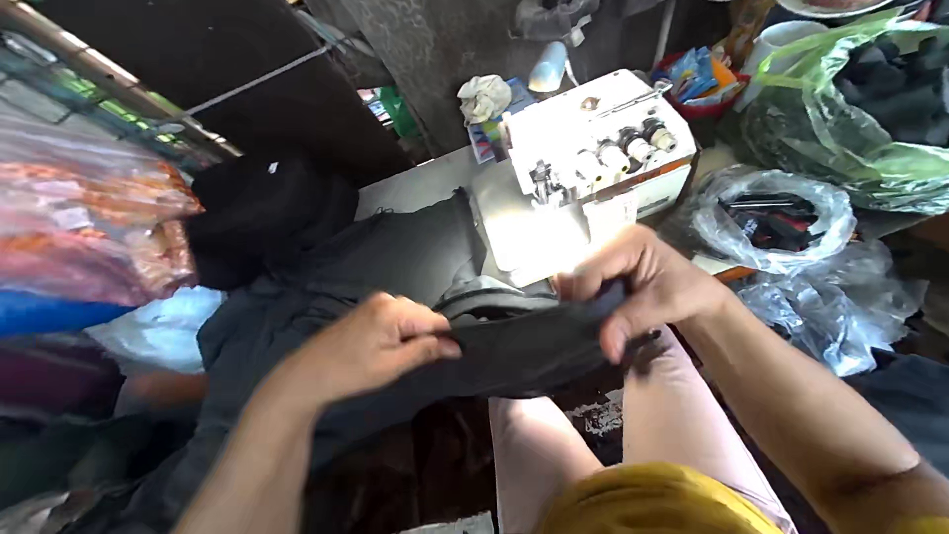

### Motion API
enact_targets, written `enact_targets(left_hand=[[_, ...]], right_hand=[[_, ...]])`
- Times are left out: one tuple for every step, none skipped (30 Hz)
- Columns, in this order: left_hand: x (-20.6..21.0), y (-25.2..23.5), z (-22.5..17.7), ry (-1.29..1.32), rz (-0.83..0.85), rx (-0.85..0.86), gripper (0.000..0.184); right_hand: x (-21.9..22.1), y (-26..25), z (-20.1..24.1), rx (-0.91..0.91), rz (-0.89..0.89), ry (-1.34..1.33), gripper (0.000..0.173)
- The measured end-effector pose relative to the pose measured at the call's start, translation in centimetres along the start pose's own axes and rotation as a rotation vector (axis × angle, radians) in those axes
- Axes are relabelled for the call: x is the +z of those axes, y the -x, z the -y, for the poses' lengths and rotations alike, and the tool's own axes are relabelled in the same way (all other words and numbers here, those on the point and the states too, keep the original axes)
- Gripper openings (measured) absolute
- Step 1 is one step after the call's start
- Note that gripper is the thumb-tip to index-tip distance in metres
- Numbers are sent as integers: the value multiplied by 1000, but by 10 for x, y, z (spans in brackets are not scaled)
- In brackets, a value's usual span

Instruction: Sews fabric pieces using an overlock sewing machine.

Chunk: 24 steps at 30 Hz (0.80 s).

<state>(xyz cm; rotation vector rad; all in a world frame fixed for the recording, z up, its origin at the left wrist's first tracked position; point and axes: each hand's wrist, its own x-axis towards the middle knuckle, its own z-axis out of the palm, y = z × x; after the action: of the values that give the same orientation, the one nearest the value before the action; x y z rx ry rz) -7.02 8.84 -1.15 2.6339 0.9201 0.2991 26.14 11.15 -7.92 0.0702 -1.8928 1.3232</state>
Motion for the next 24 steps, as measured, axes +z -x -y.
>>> enact_targets(left_hand=[[-23, 8, 0, -256, 47, -116, 38], [-46, 16, -2, -395, 127, -271, 39], [-58, 29, 11, -542, 66, -263, 47], [-66, 42, 23, -606, -33, -217, 57], [-69, 50, 27, -637, -144, -161, 64], [-70, 52, 22, -644, -225, -130, 64], [-72, 55, 15, -628, -249, -157, 57], [-72, 59, 11, -538, -275, -155, 42], [-71, 66, 10, -446, -290, -185, 28], [-69, 69, 9, -333, -309, -213, 17], [-64, 69, 16, -269, -353, -186, 17], [-61, 66, 24, -209, -375, -156, 23], [-58, 61, 30, -120, -378, -131, 27], [-53, 54, 35, 28, -364, -96, 24], [-46, 47, 41, 211, -345, -59, 20], [-39, 40, 48, 379, -335, -26, 19], [-31, 28, 51, 493, -353, -31, 19], [-21, 13, 51, 558, -393, -69, 17], [-9, -6, 52, 571, -446, -134, 11], [4, -28, 53, 546, -489, -215, 7], [16, -52, 54, 486, -500, -306, 8], [27, -76, 56, 384, -483, -388, 10], [36, -99, 57, 259, -442, -462, 15], [46, -121, 58, 116, -400, -515, 18]], right_hand=[[0, -5, -4, 78, 144, 85, 28], [0, -10, -9, 197, 261, 299, 32], [2, -14, -15, 326, 291, 557, 36], [4, -18, -25, 384, 224, 814, 36], [3, -20, -34, 360, 102, 959, 35], [0, -20, -36, 302, -16, 978, 33], [-2, -19, -34, 253, -107, 917, 28], [-3, -15, -30, 229, -166, 809, 22], [-2, -9, -28, 232, -194, 700, 18], [0, -2, -27, 246, -208, 608, 16], [1, 4, -27, 259, -226, 515, 13], [1, 10, -29, 268, -256, 420, 11], [0, 17, -32, 269, -288, 318, 10], [0, 25, -37, 262, -322, 229, 12], [2, 34, -42, 265, -370, 146, 13], [5, 43, -48, 279, -419, 83, 15], [9, 53, -53, 300, -461, 51, 15], [14, 62, -56, 331, -497, 47, 15], [22, 71, -57, 365, -533, 52, 14], [30, 78, -59, 411, -588, 45, 13], [38, 84, -62, 455, -652, 33, 11], [46, 91, -66, 494, -727, 15, 10], [52, 97, -70, 531, -812, -5, 10], [58, 101, -73, 559, -898, -18, 9]])
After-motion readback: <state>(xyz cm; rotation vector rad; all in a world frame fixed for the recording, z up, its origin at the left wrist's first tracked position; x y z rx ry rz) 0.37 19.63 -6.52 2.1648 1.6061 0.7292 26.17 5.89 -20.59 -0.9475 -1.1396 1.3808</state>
